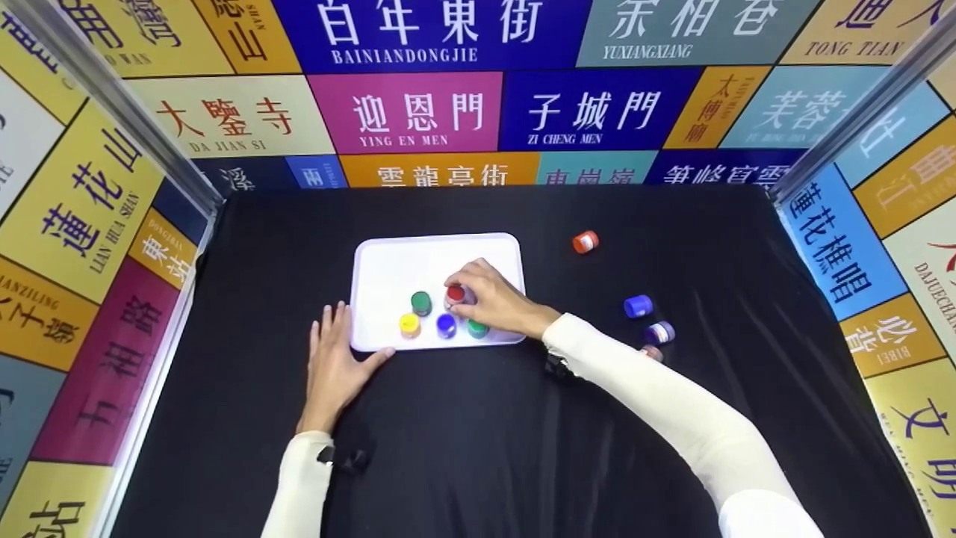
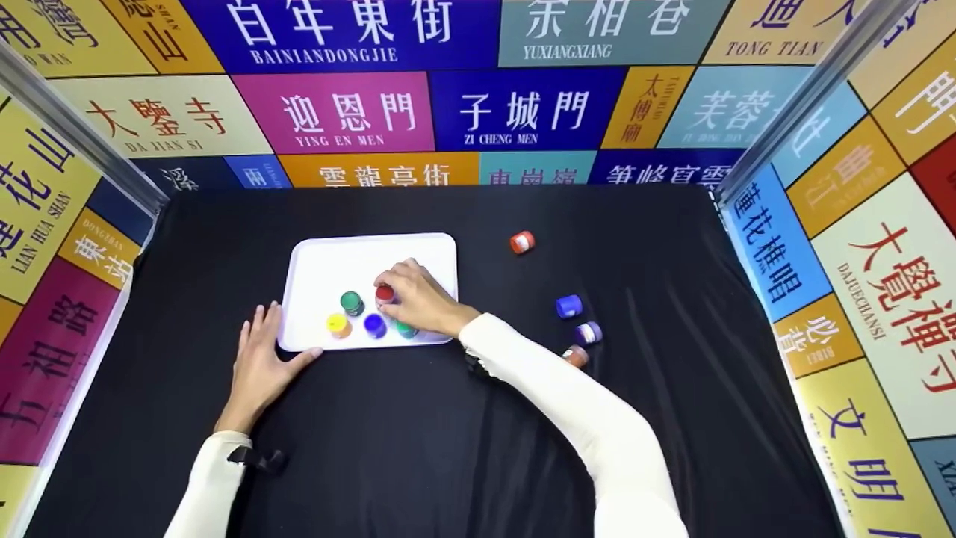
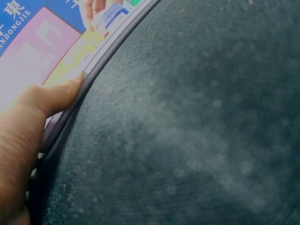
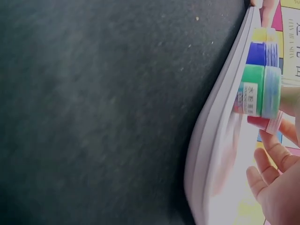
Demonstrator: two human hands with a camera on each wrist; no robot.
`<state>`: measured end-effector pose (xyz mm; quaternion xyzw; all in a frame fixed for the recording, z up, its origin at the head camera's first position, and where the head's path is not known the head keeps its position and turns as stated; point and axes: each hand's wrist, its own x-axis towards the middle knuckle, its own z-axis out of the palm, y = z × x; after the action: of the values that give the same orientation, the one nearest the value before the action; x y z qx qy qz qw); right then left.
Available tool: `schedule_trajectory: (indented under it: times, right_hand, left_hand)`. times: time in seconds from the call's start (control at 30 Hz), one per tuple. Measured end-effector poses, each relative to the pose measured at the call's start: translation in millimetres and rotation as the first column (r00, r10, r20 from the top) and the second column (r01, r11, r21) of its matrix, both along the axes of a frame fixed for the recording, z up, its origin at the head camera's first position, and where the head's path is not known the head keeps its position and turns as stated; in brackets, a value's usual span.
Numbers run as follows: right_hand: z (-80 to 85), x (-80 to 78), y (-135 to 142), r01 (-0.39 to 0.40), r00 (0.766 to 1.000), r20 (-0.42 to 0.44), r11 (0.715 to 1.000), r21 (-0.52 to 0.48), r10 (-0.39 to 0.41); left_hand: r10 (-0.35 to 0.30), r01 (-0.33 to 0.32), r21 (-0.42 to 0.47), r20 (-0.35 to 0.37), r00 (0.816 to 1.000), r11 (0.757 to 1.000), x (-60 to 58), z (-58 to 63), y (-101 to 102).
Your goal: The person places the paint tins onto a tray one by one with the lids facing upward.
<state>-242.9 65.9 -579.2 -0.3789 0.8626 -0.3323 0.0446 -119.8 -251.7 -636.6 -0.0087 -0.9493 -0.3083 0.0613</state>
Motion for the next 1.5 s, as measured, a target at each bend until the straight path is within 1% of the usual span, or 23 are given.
schedule_trajectory:
  times: [0.37,0.5,0.63,0.97,1.27,1.5]
  right_hand:
    - [-1.0,1.0,-6.7,-0.040,0.999,-0.030,0.999,0.029,0.040]
    - [1.0,1.4,-2.9,-0.038,0.999,0.001,0.999,0.022,0.038]
    - [6.2,1.3,10.7,-0.017,1.000,0.024,1.000,0.010,0.017]
    - [14.7,-3.0,57.4,0.081,0.997,0.012,0.995,-0.059,-0.081]
    - [15.5,-4.4,94.7,0.164,0.986,0.004,0.983,-0.084,-0.164]
    - [16.1,-1.0,122.2,0.202,0.979,0.010,0.974,-0.100,-0.202]
  left_hand:
    - [-0.008,0.008,-0.012,0.002,1.000,1.000,-0.8,2.1,0.8]
    - [-0.007,0.007,-0.008,0.001,1.000,1.000,-0.4,1.5,0.2]
    - [-0.012,0.012,-0.007,-0.005,1.000,1.000,-1.3,1.0,1.3]
    - [-0.012,0.012,-0.014,-0.007,1.000,1.000,-0.7,-0.3,-1.1]
    - [-0.006,0.006,-0.007,0.000,1.000,1.000,-0.1,-2.2,-1.7]
    - [-0.008,0.008,-0.009,0.000,1.000,1.000,-1.0,-0.3,0.3]
